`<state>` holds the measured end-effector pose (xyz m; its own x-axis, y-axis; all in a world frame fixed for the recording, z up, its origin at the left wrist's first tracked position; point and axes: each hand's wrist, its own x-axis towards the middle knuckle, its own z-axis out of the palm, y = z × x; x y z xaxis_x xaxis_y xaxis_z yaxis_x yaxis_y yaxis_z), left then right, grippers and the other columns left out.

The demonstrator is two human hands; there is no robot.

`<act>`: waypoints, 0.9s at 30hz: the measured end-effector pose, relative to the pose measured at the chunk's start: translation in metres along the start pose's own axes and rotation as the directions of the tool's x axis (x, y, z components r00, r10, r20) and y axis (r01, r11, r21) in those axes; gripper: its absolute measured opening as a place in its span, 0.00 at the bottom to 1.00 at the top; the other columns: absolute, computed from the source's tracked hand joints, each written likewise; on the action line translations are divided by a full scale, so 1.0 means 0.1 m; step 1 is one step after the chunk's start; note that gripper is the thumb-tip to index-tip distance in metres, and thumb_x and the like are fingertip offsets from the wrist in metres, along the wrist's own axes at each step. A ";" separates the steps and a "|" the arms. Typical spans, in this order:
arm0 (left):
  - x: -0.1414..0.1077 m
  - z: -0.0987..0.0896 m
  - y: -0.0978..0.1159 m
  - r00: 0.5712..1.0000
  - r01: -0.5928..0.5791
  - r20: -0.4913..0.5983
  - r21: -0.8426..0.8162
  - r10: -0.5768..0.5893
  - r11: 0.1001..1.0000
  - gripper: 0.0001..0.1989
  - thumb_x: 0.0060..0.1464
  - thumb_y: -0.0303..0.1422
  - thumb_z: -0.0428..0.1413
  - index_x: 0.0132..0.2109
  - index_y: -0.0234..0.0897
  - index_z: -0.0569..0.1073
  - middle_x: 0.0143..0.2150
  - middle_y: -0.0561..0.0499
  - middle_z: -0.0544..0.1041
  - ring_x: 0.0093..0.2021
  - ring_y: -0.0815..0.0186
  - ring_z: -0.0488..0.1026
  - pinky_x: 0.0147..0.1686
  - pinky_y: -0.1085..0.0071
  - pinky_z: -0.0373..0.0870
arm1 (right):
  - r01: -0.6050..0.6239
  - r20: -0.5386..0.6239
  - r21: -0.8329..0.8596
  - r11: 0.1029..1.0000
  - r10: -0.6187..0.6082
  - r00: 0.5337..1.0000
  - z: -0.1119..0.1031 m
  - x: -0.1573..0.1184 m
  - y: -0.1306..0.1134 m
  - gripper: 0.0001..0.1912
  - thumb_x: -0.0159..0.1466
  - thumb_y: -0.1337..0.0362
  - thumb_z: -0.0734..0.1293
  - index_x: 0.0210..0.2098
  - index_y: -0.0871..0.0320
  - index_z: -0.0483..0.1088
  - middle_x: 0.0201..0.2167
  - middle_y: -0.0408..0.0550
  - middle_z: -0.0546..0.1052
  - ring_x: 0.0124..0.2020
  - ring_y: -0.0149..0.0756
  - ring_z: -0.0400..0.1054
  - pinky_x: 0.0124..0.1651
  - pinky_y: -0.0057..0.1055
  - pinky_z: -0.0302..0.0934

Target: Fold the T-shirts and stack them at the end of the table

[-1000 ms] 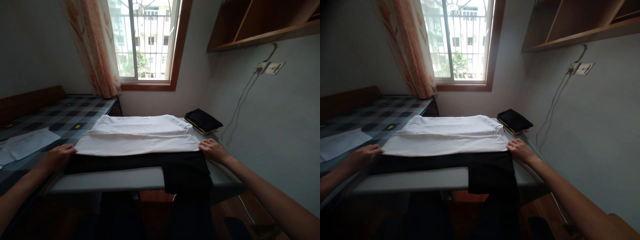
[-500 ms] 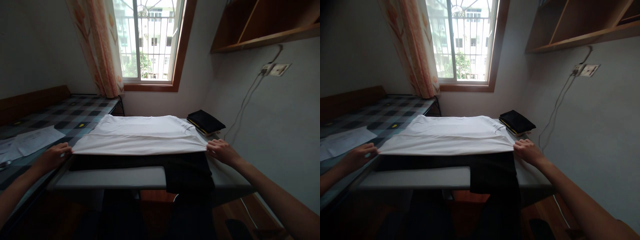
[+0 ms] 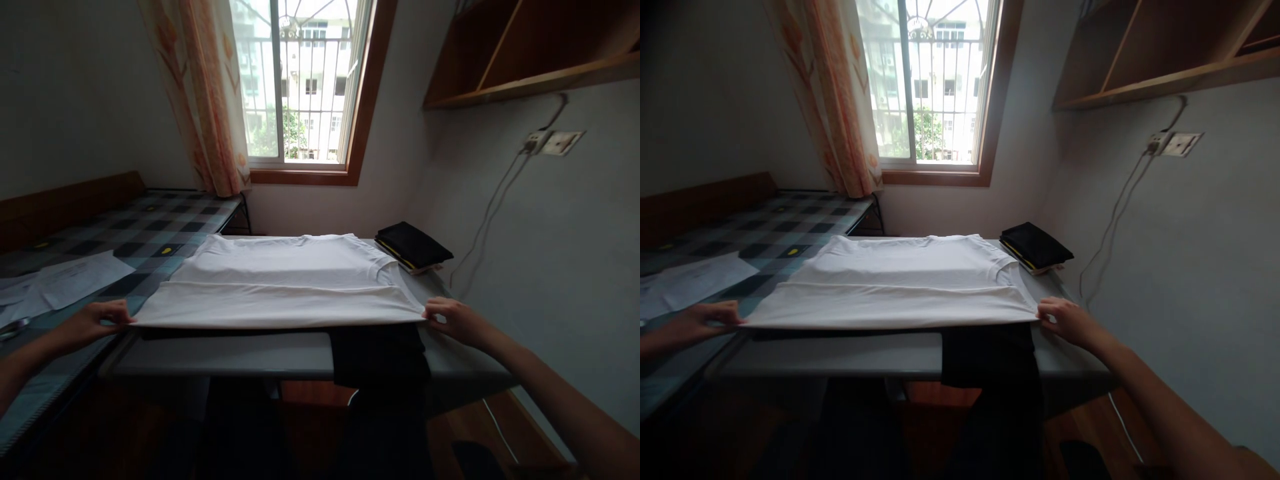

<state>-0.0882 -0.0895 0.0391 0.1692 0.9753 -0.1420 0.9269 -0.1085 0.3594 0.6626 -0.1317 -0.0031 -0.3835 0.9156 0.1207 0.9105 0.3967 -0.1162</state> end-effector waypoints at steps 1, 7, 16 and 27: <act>0.01 0.02 -0.01 1.000 -0.002 -0.005 -0.011 0.001 1.000 0.26 0.44 0.58 0.48 0.24 0.42 0.75 0.28 0.52 0.75 0.35 0.61 0.70 0.39 0.70 0.68 | -0.008 0.007 0.001 1.000 0.008 1.000 0.02 -0.01 -0.01 0.08 0.60 0.62 0.61 0.27 0.55 0.71 0.29 0.49 0.74 0.30 0.38 0.69 0.35 0.33 0.62; 0.09 0.06 -0.10 0.990 -0.006 0.137 -0.089 0.018 0.996 0.16 0.42 0.48 0.53 0.23 0.41 0.73 0.25 0.53 0.75 0.33 0.62 0.70 0.37 0.71 0.66 | -0.023 0.085 0.010 1.000 0.022 0.996 0.03 -0.04 -0.09 0.07 0.57 0.66 0.61 0.26 0.55 0.70 0.28 0.47 0.74 0.29 0.37 0.68 0.34 0.31 0.61; 0.14 0.07 -0.17 0.984 0.044 0.178 -0.126 -0.021 0.991 0.13 0.42 0.45 0.54 0.24 0.40 0.74 0.26 0.54 0.77 0.33 0.62 0.72 0.36 0.72 0.67 | -0.043 0.098 0.043 0.998 0.039 0.994 0.06 -0.05 -0.12 0.06 0.57 0.67 0.61 0.27 0.56 0.70 0.30 0.46 0.73 0.30 0.36 0.68 0.34 0.31 0.60; 0.26 0.14 -0.31 0.991 0.072 0.127 -0.161 -0.052 0.984 0.27 0.32 0.64 0.58 0.32 0.49 0.79 0.31 0.65 0.80 0.40 0.64 0.76 0.47 0.61 0.71 | -0.087 0.132 0.195 0.977 0.062 0.989 0.10 -0.06 -0.05 0.08 0.59 0.61 0.64 0.34 0.56 0.73 0.35 0.49 0.73 0.34 0.38 0.69 0.39 0.33 0.63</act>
<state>-0.1074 -0.0634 0.0110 0.1619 0.9473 -0.2765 0.8705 -0.0051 0.4922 0.6594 -0.1389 -0.0128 -0.3431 0.9391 -0.0176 0.8929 0.3203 -0.3164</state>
